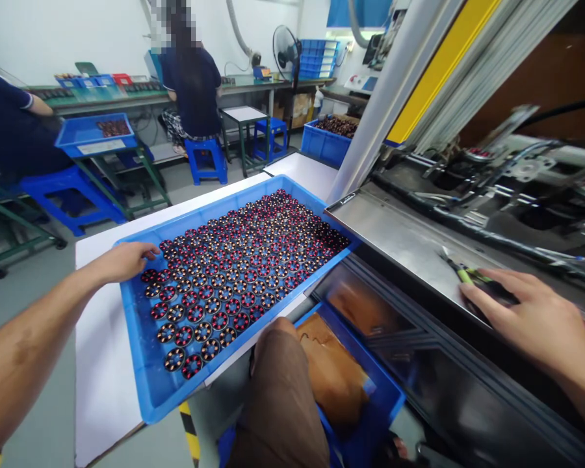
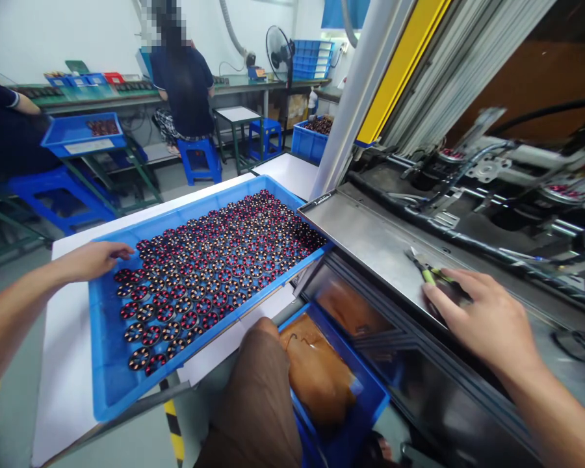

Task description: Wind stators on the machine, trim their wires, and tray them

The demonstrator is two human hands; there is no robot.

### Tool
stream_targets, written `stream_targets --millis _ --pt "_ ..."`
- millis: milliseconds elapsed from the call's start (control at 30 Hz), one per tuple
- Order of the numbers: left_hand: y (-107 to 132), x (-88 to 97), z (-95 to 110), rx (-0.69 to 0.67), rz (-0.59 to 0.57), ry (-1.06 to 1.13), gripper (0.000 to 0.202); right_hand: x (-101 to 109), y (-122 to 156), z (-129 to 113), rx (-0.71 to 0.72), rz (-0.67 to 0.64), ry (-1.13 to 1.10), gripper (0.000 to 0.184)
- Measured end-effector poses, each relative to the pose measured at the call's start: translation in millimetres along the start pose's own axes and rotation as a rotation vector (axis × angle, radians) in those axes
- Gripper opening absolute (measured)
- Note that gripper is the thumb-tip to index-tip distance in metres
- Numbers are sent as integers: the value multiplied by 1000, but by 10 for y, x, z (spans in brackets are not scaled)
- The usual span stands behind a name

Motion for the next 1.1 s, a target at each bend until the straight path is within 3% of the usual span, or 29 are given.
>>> stream_targets --millis 133,400,633,1100 --pt "-47 -30 21 10 36 28 35 -40 -11 48 14 45 -22 66" --pt "-30 -235 315 -159 70 -2 64 -75 -13 130 91 56 -9 59" --pt "-242 -247 386 -167 135 1 56 -126 0 188 134 88 -6 52" --pt "-888 -112 1005 -251 176 -49 47 -49 60 100 157 117 -27 45"
Point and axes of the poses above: each hand's wrist, its own y-axis away from the middle knuckle, its own x-axis out of the back of the hand, z = x × y, the point moved 2 cm from there along -y, towards the middle knuckle, and after that the axes turned 9 degrees about x, right-handed, at the moved point
